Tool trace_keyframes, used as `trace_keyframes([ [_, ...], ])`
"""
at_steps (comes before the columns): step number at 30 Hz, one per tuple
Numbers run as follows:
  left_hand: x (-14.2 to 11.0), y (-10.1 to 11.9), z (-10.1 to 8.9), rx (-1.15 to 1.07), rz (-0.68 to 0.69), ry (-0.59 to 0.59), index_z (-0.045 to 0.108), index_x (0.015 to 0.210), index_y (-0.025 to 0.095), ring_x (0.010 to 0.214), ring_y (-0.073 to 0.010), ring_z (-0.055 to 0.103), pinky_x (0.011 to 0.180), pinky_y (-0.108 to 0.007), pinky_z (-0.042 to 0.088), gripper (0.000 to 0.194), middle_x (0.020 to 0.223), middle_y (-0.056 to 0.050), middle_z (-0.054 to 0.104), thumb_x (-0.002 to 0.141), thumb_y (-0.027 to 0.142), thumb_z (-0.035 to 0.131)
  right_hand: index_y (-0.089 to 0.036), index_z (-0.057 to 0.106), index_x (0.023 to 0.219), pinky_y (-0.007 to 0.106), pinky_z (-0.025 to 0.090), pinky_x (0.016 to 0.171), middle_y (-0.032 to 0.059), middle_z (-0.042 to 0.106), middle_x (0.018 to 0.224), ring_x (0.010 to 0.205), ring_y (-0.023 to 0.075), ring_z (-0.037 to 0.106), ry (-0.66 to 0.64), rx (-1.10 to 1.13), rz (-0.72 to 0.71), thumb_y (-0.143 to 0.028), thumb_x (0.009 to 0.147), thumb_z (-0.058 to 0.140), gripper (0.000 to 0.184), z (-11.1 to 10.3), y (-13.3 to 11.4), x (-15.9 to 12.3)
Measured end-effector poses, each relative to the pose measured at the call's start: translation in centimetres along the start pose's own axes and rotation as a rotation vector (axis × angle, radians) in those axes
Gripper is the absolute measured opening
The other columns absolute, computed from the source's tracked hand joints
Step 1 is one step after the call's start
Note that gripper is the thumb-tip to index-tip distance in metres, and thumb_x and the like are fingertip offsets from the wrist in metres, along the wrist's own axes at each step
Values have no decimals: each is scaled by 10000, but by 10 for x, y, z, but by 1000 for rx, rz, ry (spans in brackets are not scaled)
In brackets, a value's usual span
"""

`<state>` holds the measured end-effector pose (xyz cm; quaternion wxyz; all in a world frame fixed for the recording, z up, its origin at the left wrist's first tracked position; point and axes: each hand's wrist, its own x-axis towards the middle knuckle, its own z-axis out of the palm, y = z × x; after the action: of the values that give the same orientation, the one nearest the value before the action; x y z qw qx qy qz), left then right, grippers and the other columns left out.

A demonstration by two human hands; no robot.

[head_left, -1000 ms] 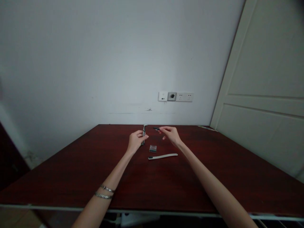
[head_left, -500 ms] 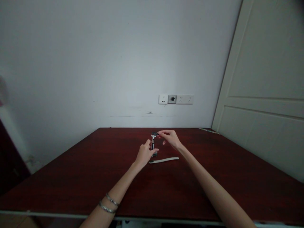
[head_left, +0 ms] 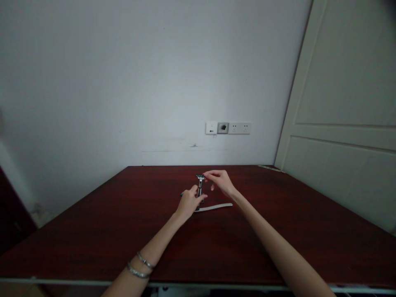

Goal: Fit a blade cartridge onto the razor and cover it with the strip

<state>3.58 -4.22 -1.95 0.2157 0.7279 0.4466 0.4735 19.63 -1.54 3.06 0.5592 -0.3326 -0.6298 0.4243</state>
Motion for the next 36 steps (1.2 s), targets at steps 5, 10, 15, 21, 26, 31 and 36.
trace_keyframes([
  [5,0,-2,0,43,49,11,547,717,184,581,-151,606,549,-216,420,204,631,-11,651,685,345,668,-106,703,787,187,468,333,75,669,682,641,183,621,-4,-3,6,-342,641,677,278,1,-1,-1],
  [10,0,-4,0,88,74,8,542,732,180,536,-136,578,524,-206,387,191,614,-4,638,704,336,651,-104,705,787,197,477,335,82,674,688,652,194,627,-12,-27,-2,-364,634,680,303,0,1,-2],
  [15,1,-4,0,151,81,-11,533,748,174,491,-125,544,506,-203,353,198,572,10,609,727,344,630,-100,710,800,203,487,343,75,671,683,623,180,620,-38,-71,-36,-381,651,669,320,-2,2,-2],
  [21,1,-6,0,161,79,-17,572,799,170,501,-125,537,514,-204,353,205,580,1,605,731,355,627,-116,719,802,193,470,333,54,668,698,444,103,558,-92,-148,-60,-434,685,637,349,-3,-2,-4],
  [26,1,-7,0,198,100,-32,572,795,163,476,-124,522,492,-203,329,207,561,-4,590,758,364,601,-116,711,805,185,463,324,42,660,706,390,86,541,-112,-172,-63,-458,692,629,370,-5,-2,-4],
  [31,-1,-6,0,241,138,-36,569,821,156,478,-131,534,492,-206,327,209,581,-22,605,796,364,556,-113,702,802,187,459,320,46,658,726,394,99,561,-149,-195,-91,-465,708,615,375,-6,-4,-4],
  [36,-1,-5,-1,271,157,-37,572,822,149,467,-128,533,482,-203,316,221,574,-24,597,825,360,511,-115,698,803,187,457,331,52,660,771,408,104,578,-185,-205,-125,-451,730,602,358,-6,-11,-8],
])
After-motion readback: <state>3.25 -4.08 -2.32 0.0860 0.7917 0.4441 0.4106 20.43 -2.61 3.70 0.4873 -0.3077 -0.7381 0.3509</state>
